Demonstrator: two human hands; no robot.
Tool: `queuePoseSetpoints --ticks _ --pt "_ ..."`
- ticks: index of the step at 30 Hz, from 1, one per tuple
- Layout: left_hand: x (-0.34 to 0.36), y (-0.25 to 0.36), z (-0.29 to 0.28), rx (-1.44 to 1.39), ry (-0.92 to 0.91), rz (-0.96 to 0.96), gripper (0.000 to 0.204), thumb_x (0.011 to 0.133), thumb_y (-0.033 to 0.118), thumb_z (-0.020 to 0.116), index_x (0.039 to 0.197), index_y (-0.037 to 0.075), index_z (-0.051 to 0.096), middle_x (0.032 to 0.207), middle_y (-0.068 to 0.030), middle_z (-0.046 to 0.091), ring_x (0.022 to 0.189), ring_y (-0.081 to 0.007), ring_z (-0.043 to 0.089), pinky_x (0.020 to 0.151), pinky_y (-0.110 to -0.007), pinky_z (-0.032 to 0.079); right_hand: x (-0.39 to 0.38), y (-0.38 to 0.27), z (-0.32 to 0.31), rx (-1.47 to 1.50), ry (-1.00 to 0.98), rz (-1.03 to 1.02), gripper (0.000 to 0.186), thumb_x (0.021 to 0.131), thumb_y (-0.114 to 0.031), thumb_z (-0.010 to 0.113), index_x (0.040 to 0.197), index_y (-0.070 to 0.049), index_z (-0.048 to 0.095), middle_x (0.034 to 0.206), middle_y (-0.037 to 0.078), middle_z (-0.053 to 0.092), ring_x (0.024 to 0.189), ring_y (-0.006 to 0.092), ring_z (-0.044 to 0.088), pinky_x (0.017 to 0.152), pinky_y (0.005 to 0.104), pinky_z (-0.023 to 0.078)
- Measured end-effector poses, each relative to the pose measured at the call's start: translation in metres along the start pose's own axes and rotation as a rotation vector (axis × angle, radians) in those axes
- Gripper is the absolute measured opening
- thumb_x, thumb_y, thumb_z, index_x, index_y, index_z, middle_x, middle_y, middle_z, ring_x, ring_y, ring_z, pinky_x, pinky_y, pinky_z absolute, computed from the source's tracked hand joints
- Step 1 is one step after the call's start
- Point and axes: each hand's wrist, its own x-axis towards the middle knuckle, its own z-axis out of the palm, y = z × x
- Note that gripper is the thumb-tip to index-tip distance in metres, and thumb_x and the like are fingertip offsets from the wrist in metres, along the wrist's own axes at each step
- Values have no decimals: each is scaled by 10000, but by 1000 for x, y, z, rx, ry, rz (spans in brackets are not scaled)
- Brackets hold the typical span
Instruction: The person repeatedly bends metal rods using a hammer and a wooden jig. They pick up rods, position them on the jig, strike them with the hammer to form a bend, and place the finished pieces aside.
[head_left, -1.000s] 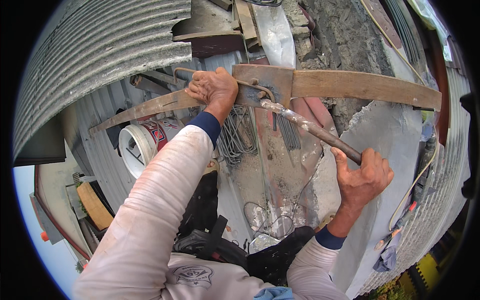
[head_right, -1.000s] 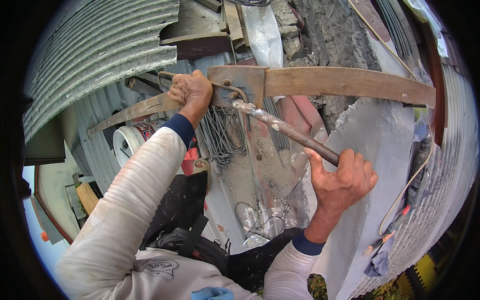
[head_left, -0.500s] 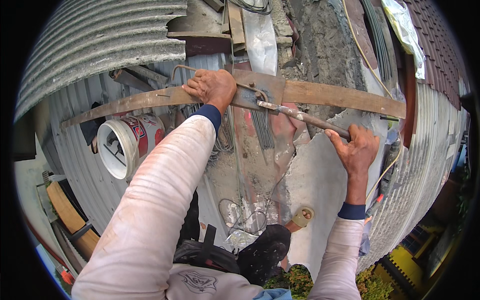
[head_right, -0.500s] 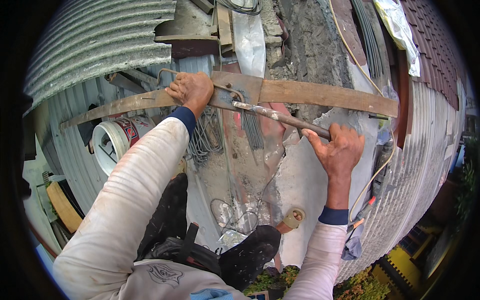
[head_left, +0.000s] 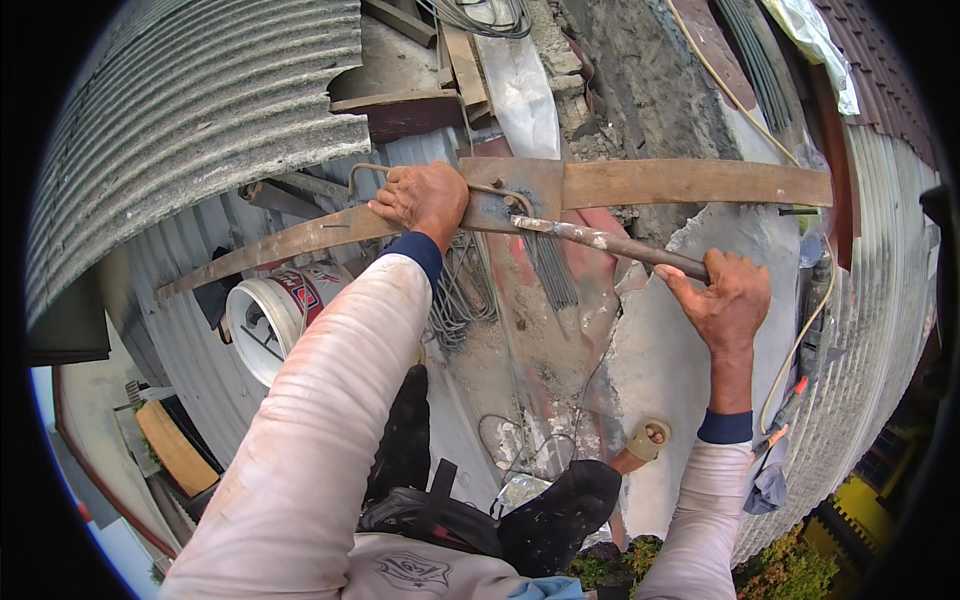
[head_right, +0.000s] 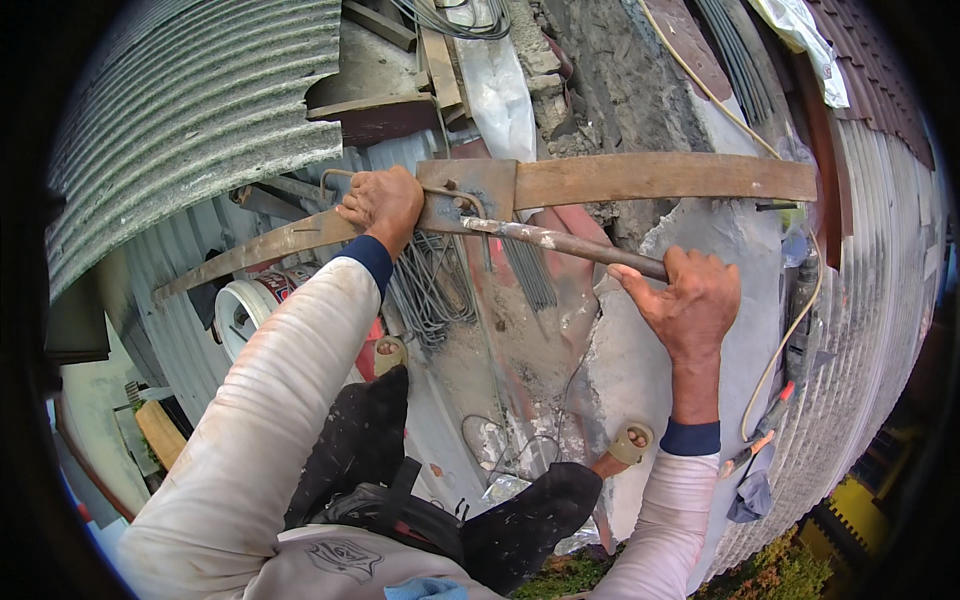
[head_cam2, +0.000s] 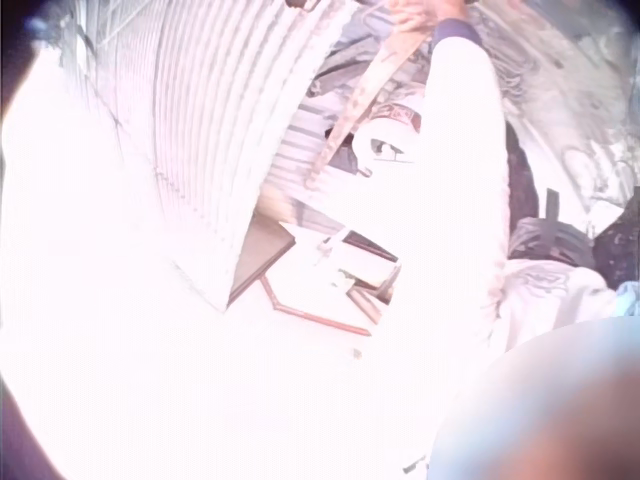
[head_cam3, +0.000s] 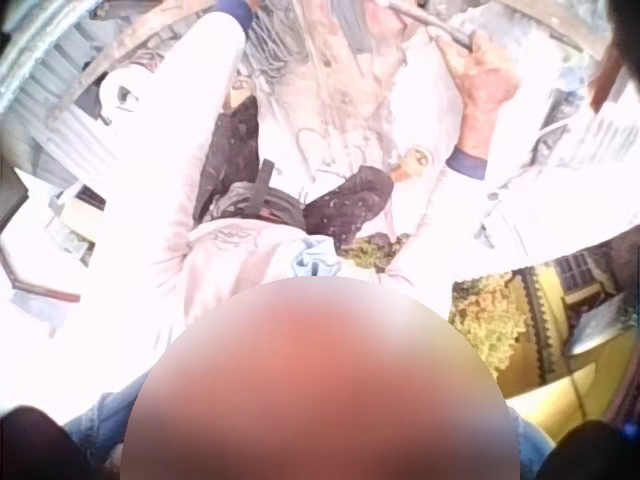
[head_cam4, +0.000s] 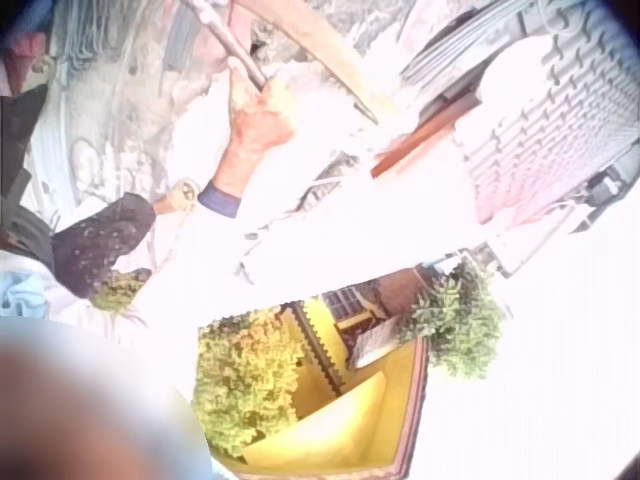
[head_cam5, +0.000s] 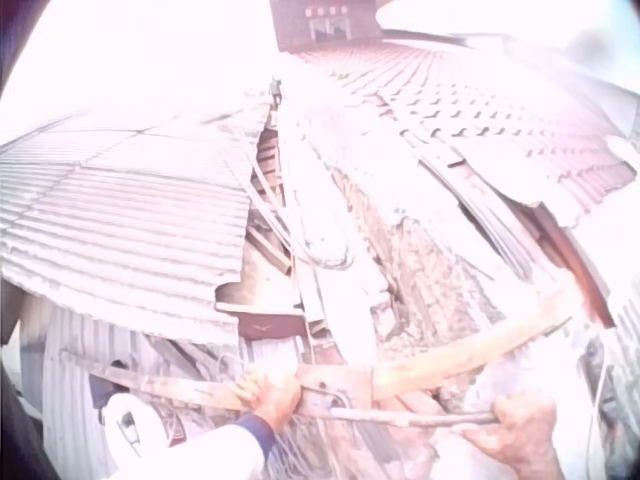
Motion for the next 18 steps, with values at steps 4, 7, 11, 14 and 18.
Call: queuePoseSetpoints --ticks 4,7,11,14,18 --pt "1 -1 3 -34 1 -7 627 961 335 610 1310 -182 544 1404 -335 637 1457 -434 467 1342 -565 51 -10 -9 0 0 -31 69 717 786 -754 818 619 -119 529 580 75 520 570 304 510 605 452 330" --pt "3 0 5 -5 -33 -12 612 959 329 612 1299 -177 552 1384 -324 655 1448 -429 483 1343 -566 57 -19 -20 0 33 -13 142 724 777 -753 822 621 -116 516 593 76 517 594 311 514 625 453 333" --pt "4 1 7 34 51 -10 565 945 313 627 1261 -154 580 1344 -299 688 1409 -421 530 1338 -562 87 -26 -33 4 58 42 218 741 757 -763 827 626 -110 502 618 82 512 620 316 511 645 459 336" --pt "8 -1 11 62 56 -3 525 933 299 639 1230 -132 602 1302 -281 717 1378 -413 563 1333 -556 106 -34 -36 9 50 61 261 759 746 -780 824 626 -106 494 625 82 505 624 316 509 650 459 337" --pt "14 -7 25 58 39 -39 497 930 294 645 1221 -108 615 1278 -263 735 1354 -397 588 1329 -542 127 -48 -47 13 4 46 330 781 747 -812 805 625 -110 484 622 70 493 626 313 510 645 456 335"
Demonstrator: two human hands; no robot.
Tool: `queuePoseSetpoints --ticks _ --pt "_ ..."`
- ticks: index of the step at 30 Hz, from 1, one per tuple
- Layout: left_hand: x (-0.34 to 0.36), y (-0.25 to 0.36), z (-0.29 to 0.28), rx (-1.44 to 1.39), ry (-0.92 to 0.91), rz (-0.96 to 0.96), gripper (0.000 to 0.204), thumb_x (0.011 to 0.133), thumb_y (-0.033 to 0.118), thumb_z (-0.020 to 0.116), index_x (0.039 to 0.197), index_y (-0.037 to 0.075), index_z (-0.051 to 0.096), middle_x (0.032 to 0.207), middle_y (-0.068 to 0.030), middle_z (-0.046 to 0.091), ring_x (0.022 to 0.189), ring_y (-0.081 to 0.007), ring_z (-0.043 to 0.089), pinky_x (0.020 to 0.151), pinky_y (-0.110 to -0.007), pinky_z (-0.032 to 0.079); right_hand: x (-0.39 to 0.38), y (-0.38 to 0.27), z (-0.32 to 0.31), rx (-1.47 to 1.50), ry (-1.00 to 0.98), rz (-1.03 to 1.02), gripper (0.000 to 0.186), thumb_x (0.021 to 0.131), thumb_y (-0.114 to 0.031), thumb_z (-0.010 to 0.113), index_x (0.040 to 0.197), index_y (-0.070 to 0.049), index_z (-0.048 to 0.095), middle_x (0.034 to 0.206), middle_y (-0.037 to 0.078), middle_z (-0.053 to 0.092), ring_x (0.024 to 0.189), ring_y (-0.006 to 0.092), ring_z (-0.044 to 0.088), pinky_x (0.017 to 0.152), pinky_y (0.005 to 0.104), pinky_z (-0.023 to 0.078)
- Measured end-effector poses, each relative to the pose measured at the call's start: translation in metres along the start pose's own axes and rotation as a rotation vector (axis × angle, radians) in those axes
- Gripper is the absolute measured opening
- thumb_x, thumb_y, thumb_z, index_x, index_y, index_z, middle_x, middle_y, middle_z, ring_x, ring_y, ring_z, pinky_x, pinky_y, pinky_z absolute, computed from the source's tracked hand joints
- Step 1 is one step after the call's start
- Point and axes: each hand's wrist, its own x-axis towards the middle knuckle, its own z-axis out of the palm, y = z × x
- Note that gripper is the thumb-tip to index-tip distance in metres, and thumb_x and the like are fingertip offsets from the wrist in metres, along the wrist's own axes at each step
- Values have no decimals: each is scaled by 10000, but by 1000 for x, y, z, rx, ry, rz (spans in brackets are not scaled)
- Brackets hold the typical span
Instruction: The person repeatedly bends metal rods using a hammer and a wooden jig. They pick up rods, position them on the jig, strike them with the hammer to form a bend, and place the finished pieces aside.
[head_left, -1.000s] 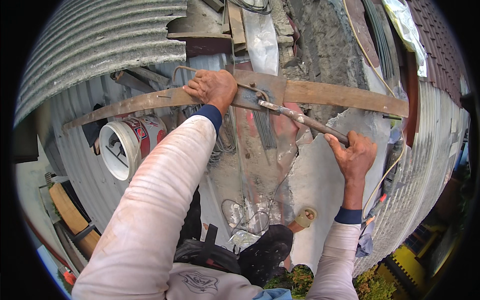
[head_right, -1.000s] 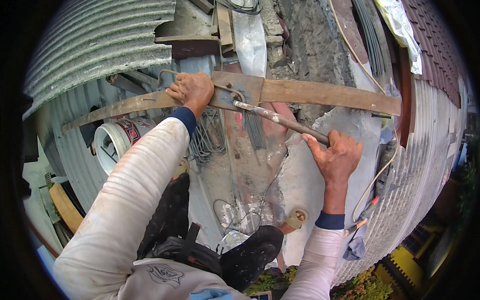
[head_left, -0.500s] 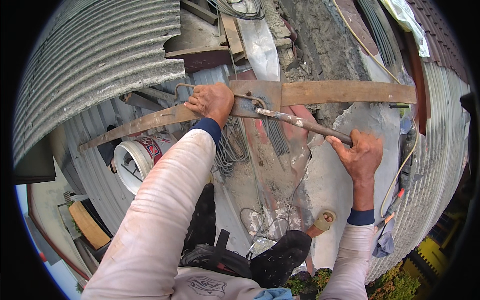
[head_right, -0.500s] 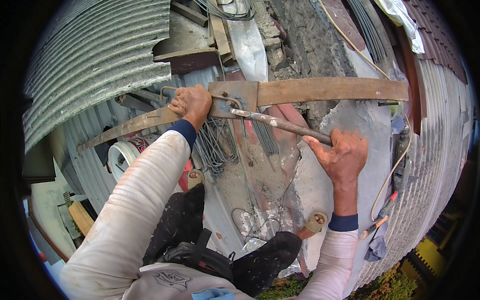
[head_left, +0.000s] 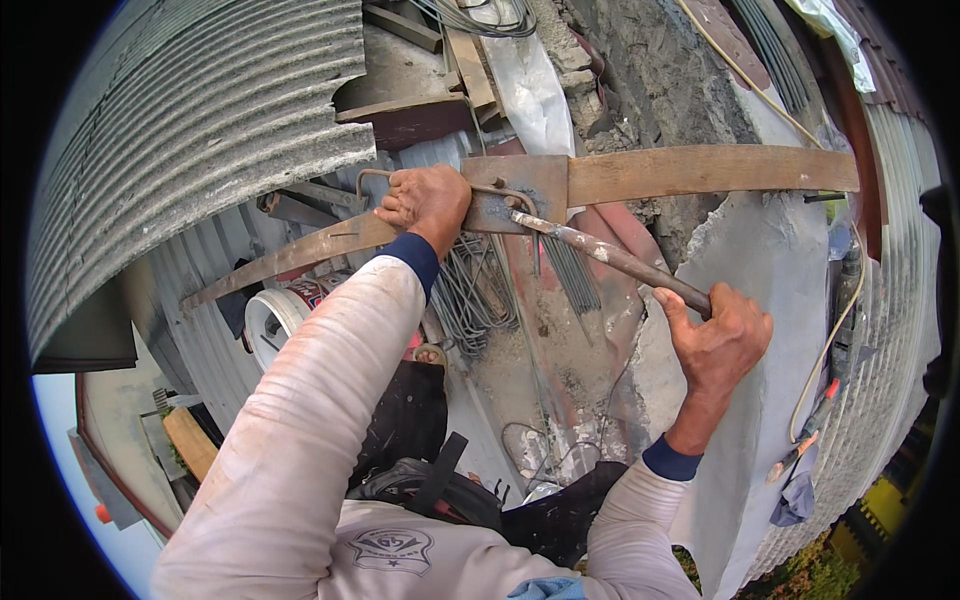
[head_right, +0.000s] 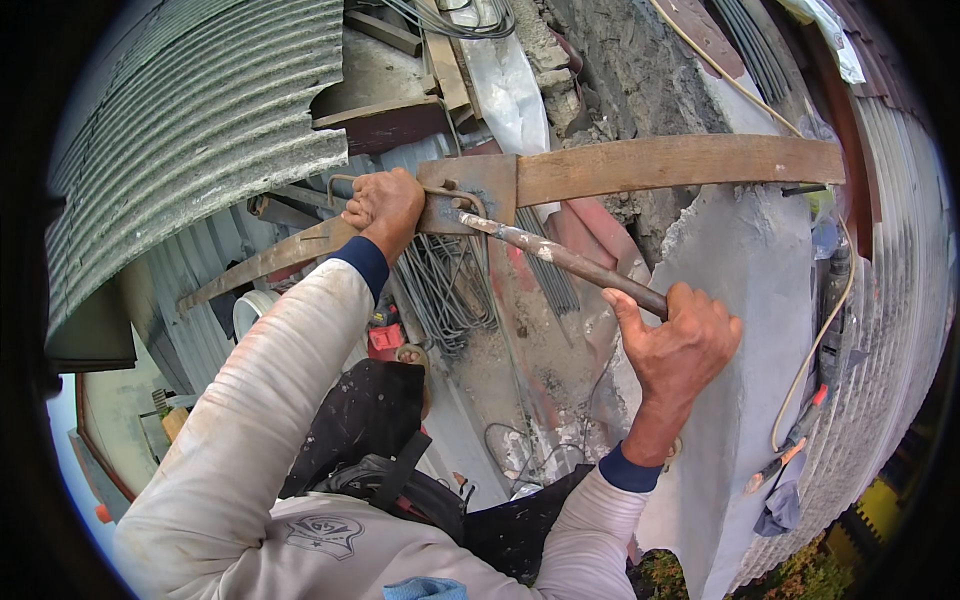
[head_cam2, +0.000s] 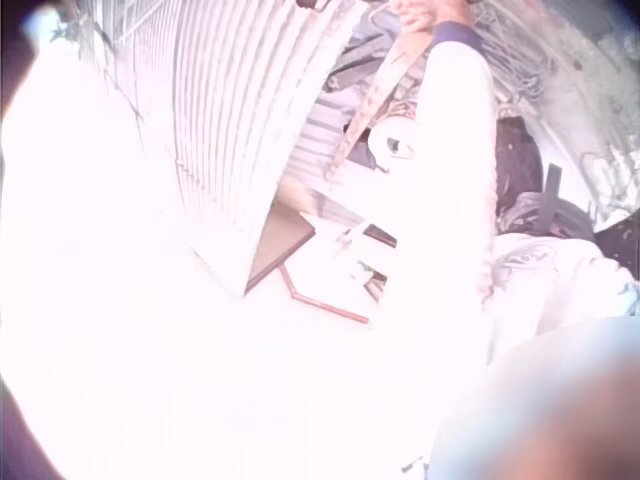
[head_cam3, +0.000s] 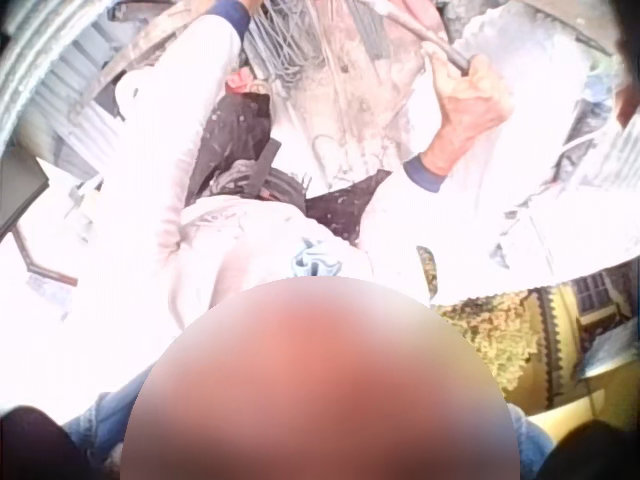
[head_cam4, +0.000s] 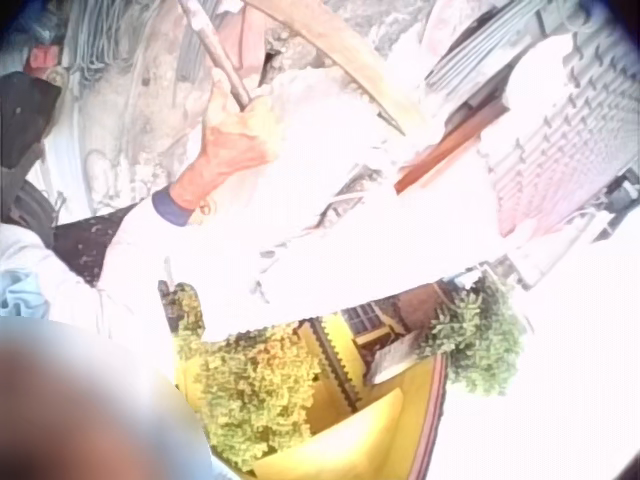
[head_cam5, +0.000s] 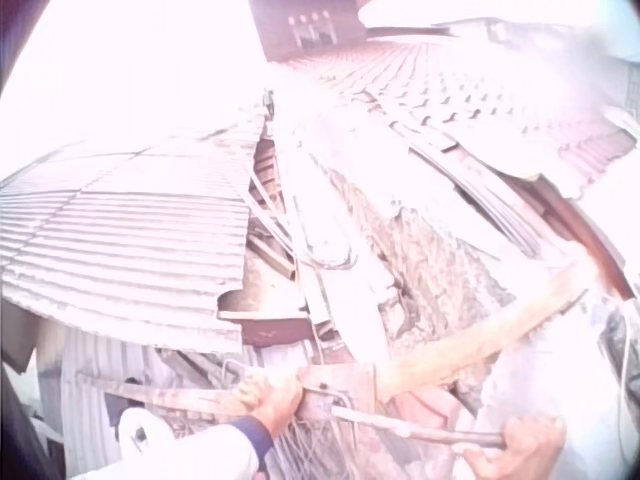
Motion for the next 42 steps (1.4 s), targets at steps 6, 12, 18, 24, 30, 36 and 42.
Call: queuePoseSetpoints --ticks 6,12,18,24,30,36,42 --pt "9 6 10 73 45 -52 526 943 327 639 1249 -100 608 1306 -261 722 1380 -372 571 1311 -516 163 -61 -60 -16 -84 40 219 790 776 -850 756 641 -120 484 630 64 494 629 306 515 637 459 339" --pt "-11 6 -8 0 26 6 547 945 342 628 1248 -112 590 1291 -265 695 1366 -376 563 1338 -550 137 -59 -29 -9 -39 -61 185 712 777 -741 836 656 -107 536 644 76 554 638 320 563 650 479 362" --pt "-24 5 -43 -112 -69 51 610 887 336 699 1239 -144 561 1299 -319 617 1372 -426 497 1341 -580 59 4 -22 -46 172 -222 219 665 736 -633 912 634 -82 554 611 126 599 616 398 614 619 549 427" --pt "-29 6 -54 -153 -89 11 569 859 333 715 1184 -113 577 1314 -313 606 1397 -426 473 1347 -565 66 139 -22 -8 359 -513 165 500 831 -525 878 843 -38 765 777 197 749 750 455 725 711 538 548" --pt "-26 6 -51 -200 -57 -4 558 864 327 709 1178 -119 590 1292 -295 620 1434 -429 453 1350 -564 59 182 -51 61 282 -569 140 510 861 -545 832 926 -39 826 852 239 776 833 467 760 792 531 591" --pt "-23 8 -61 -325 -116 -33 542 824 289 686 1109 -159 573 1263 -333 627 1435 -473 447 1358 -587 66 178 -66 50 54 -651 70 659 804 -705 827 891 -52 830 841 222 783 831 435 774 795 527 602" --pt "-25 8 -57 -245 -105 -28 657 814 345 741 1163 -178 551 1351 -362 593 1477 -457 423 1353 -579 82 209 -72 35 -61 -906 -80 774 745 -817 810 974 -78 840 878 197 802 876 401 792 834 507 610"
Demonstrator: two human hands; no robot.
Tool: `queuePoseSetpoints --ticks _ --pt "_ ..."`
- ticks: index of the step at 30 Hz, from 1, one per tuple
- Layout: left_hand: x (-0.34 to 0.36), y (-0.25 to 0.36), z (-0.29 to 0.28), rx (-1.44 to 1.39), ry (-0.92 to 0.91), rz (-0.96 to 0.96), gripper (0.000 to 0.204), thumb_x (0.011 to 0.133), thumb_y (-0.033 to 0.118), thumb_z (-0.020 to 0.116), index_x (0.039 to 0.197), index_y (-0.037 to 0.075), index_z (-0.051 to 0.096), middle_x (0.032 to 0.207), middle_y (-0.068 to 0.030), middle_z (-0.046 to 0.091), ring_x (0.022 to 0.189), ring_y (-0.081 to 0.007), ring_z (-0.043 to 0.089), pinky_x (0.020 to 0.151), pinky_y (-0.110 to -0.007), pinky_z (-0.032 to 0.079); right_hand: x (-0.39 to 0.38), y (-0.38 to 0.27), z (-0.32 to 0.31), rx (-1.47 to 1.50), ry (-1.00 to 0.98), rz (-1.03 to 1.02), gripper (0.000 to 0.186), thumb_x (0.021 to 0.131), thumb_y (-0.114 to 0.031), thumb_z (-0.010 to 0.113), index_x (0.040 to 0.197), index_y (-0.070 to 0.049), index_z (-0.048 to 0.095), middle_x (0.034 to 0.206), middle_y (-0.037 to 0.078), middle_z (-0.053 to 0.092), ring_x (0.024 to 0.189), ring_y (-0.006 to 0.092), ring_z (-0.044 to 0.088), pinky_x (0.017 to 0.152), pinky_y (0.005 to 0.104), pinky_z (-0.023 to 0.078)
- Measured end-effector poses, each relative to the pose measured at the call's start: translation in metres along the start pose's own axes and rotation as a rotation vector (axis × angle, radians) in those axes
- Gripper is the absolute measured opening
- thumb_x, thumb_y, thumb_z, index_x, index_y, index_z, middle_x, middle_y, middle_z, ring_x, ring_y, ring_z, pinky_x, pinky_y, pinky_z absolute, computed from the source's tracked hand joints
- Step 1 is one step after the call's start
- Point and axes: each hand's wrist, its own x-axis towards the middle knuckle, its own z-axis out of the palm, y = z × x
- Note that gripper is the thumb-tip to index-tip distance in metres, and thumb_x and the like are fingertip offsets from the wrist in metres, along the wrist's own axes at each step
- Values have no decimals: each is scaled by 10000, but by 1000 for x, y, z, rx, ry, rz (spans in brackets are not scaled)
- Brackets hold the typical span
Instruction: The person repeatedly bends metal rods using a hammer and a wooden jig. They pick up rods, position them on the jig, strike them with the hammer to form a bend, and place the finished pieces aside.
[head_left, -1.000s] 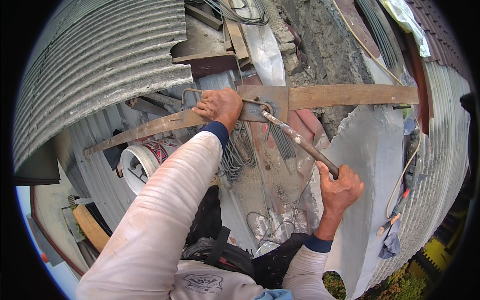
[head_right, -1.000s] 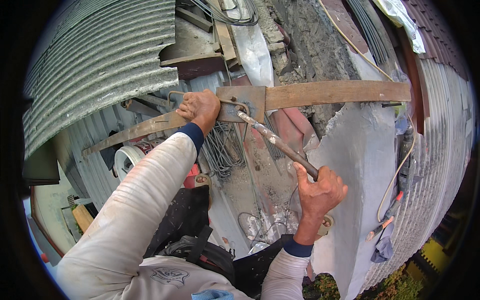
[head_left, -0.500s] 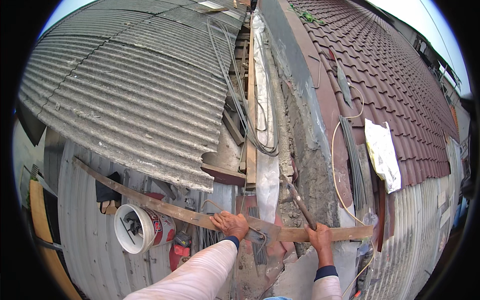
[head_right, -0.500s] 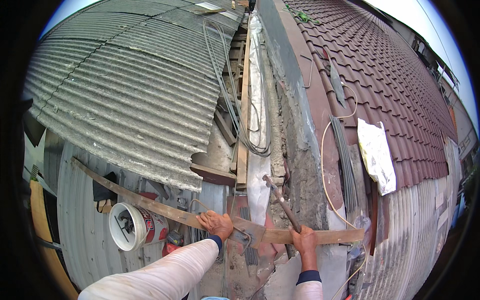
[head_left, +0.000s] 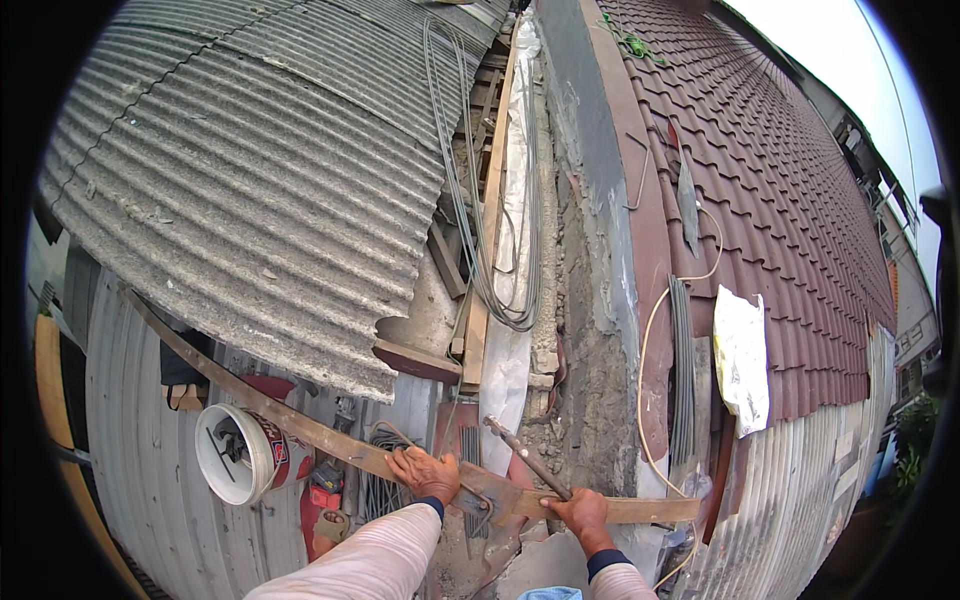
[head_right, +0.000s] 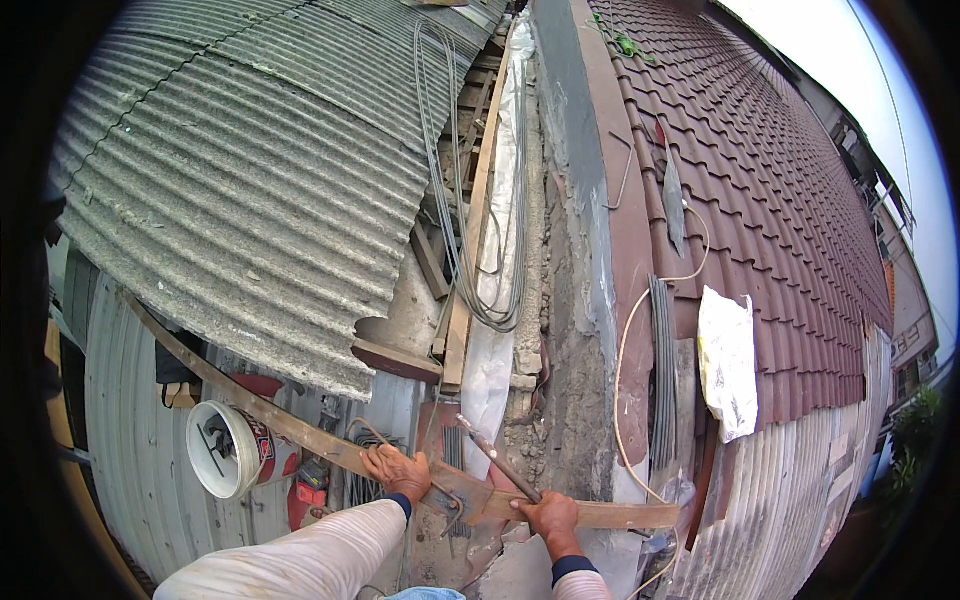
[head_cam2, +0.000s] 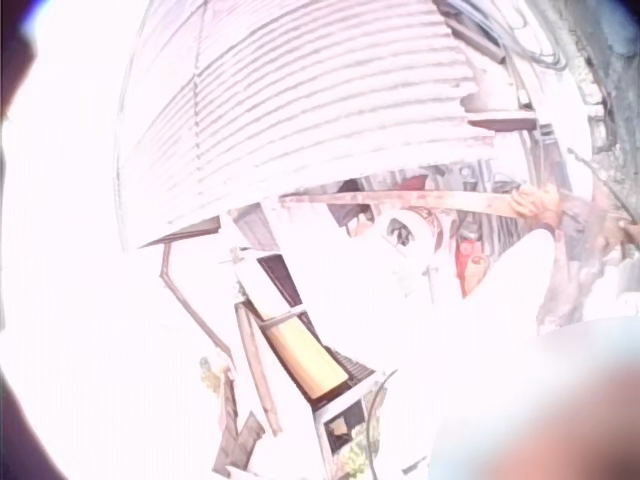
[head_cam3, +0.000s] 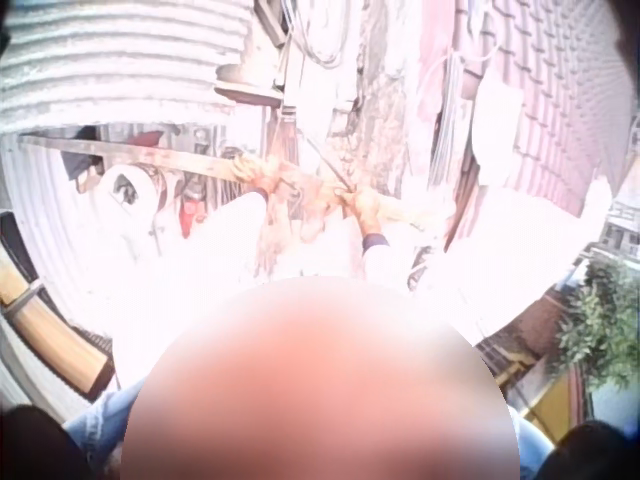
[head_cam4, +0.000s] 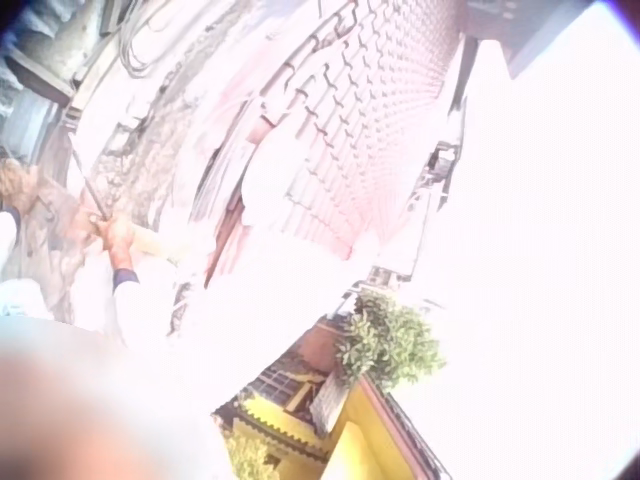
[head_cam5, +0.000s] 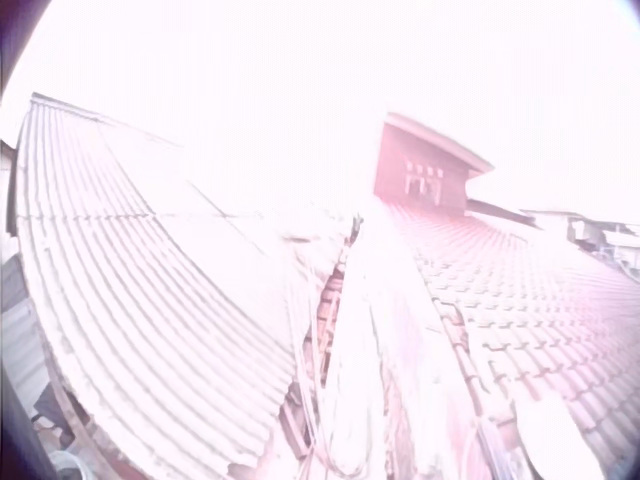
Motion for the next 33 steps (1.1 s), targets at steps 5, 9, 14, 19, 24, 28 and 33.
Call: queuePoseSetpoints --ticks 5,9,14,19,24,28,33 --pt "0 2 -4 -10 -58 -33 712 797 359 766 1199 -184 541 1379 -373 573 1472 -457 426 1357 -580 80 -2 -2 2 9 -4 38 786 746 -823 809 981 -73 828 885 192 803 900 405 790 838 501 609" --pt "2 4 -5 -10 -31 -27 706 791 368 792 1182 -162 536 1343 -350 585 1454 -449 441 1360 -581 87 -3 3 10 37 48 9 817 730 -843 804 901 -44 810 834 206 785 838 411 783 798 512 607" --pt "0 0 3 12 38 12 708 781 356 794 1181 -166 530 1334 -356 582 1443 -450 450 1357 -588 93 -1 7 16 27 34 -22 776 774 -831 778 924 -70 816 835 189 791 843 401 786 791 508 609" --pt "1 2 1 -12 15 -21 667 785 322 767 1169 -171 535 1344 -372 580 1462 -466 430 1358 -588 89 -5 11 24 10 113 -67 729 785 -824 772 870 -101 812 773 164 777 765 389 774 741 506 603" --pt "3 5 -7 -22 -82 -42 685 807 339 753 1206 -175 539 1368 -356 570 1474 -453 419 1363 -572 81 -2 16 35 11 165 -79 701 787 -808 782 827 -109 798 739 151 765 714 373 765 714 503 599" --pt "-2 -2 -4 24 18 -33 660 770 341 793 1127 -159 552 1337 -376 587 1457 -476 438 1362 -589 78 -5 17 41 66 182 -181 671 785 -785 800 808 -115 787 719 146 753 698 367 757 696 505 594" --pt "0 -4 11 -42 45 8 662 773 333 787 1145 -159 546 1348 -382 583 1467 -480 430 1360 -584 85 -4 19 41 81 238 -140 655 799 -740 825 795 -89 760 730 165 743 718 377 747 688 513 583"
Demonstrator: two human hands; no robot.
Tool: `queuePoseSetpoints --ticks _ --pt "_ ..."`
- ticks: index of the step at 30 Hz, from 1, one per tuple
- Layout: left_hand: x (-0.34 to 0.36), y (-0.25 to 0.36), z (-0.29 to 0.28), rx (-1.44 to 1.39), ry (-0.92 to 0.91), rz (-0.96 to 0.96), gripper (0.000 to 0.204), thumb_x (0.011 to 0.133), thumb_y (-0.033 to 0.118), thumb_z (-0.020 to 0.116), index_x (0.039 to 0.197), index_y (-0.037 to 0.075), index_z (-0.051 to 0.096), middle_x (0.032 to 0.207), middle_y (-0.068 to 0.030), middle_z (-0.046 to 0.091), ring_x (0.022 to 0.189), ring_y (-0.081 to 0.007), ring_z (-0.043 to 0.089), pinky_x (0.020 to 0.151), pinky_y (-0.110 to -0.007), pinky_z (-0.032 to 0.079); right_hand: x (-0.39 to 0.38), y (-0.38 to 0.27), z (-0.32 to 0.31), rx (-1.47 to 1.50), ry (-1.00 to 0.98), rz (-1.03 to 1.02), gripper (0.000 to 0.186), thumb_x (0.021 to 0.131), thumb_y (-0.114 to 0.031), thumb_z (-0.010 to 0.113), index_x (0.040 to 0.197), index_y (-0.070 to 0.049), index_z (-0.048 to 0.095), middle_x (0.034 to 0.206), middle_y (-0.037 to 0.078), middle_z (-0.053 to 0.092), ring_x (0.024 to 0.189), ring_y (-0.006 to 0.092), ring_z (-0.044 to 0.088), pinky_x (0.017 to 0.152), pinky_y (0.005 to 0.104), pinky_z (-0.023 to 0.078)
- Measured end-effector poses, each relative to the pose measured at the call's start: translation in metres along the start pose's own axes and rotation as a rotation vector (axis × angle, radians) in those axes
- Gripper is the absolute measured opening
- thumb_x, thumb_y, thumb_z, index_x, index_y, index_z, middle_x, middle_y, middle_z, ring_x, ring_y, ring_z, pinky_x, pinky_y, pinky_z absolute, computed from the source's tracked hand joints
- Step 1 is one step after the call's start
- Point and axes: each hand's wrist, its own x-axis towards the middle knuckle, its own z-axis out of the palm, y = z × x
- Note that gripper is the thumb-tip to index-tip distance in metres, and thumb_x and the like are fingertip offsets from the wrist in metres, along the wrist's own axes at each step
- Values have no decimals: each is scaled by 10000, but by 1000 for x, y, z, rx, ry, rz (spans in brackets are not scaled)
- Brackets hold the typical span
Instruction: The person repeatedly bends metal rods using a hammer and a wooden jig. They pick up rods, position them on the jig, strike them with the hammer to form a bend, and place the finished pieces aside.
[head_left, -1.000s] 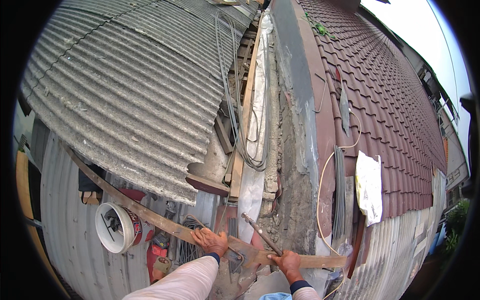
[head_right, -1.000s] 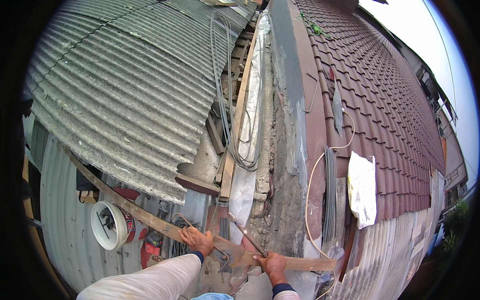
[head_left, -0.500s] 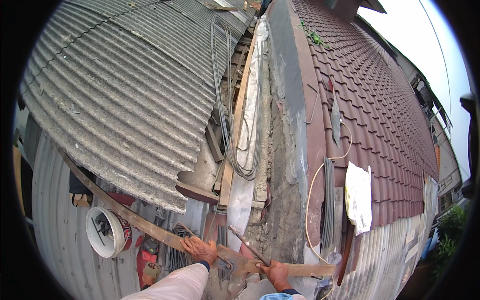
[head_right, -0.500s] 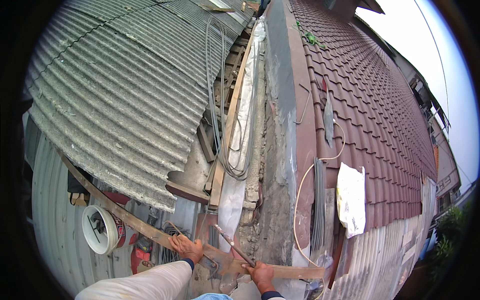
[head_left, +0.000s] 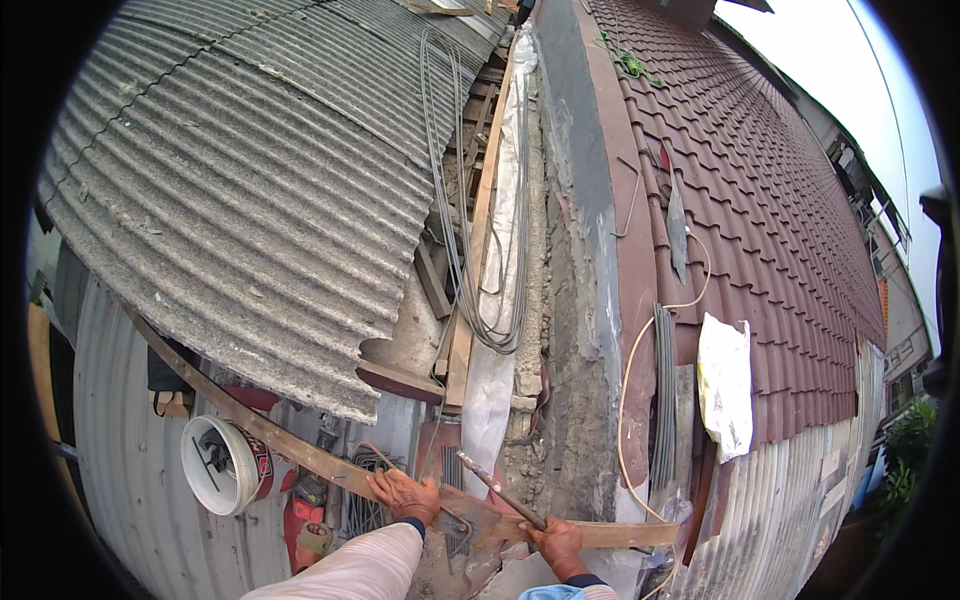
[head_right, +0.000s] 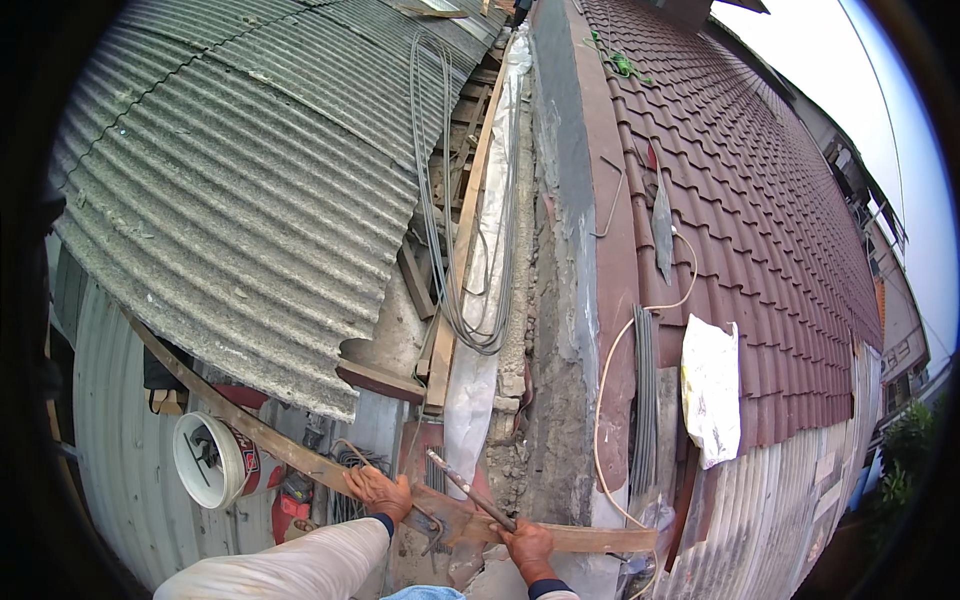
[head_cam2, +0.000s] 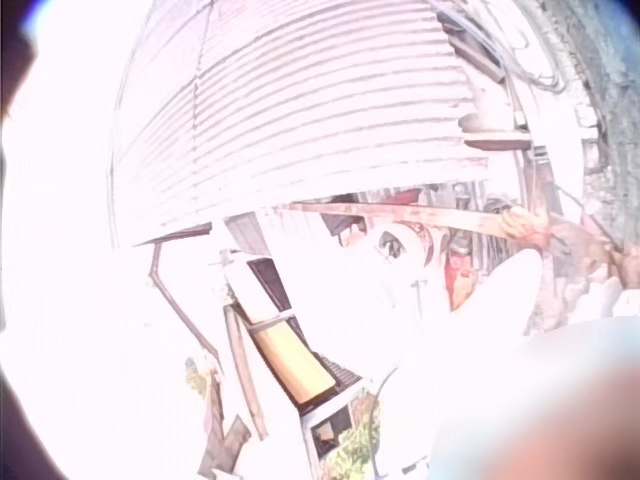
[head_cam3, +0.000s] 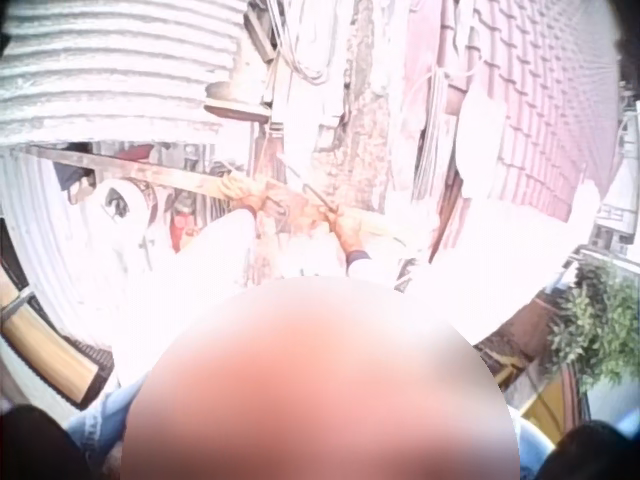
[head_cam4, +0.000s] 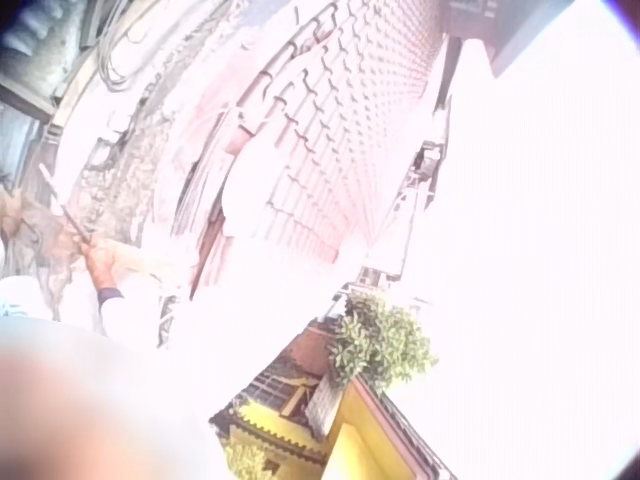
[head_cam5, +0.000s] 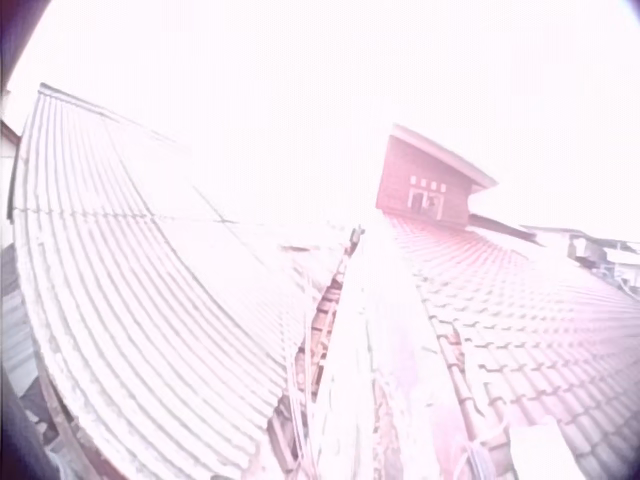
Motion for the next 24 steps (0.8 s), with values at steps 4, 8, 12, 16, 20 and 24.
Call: queuePoseSetpoints --ticks 4,8,12,16,20,24 --pt "0 -2 3 45 -1 -10 671 777 321 782 1166 -168 538 1363 -397 576 1484 -488 413 1356 -590 87 -4 5 3 33 70 -81 630 799 -710 845 802 -86 762 729 167 737 714 376 745 671 515 579" --pt "-1 -1 -1 25 -70 -26 692 790 319 782 1199 -178 527 1399 -413 555 1501 -491 398 1356 -593 78 -4 8 11 33 103 -103 616 797 -693 855 789 -85 755 720 163 730 683 371 735 639 512 573" --pt "1 5 -10 42 -69 -31 704 801 328 784 1215 -175 518 1413 -412 547 1507 -489 392 1357 -591 66 -3 8 11 10 105 -113 598 797 -670 869 777 -85 748 714 158 725 668 369 728 632 509 571" --pt "3 8 -17 -1 -127 -46 719 819 355 762 1230 -181 513 1416 -414 545 1514 -486 384 1357 -591 63 -5 7 8 17 132 -128 575 806 -650 873 766 -91 743 701 152 716 664 367 724 633 503 573" --pt "1 7 -14 68 -87 -26 717 823 363 745 1231 -179 511 1375 -381 568 1502 -477 396 1355 -594 69 -5 6 9 -18 147 -167 472 792 -547 902 789 -110 723 736 119 728 713 352 737 654 501 586" --pt "1 5 -11 93 -76 -1 709 819 354 744 1231 -175 516 1332 -340 583 1464 -460 431 1354 -595 79 -4 8 13 21 179 -192 582 823 -641 861 752 -79 731 700 156 712 673 365 721 647 492 575"
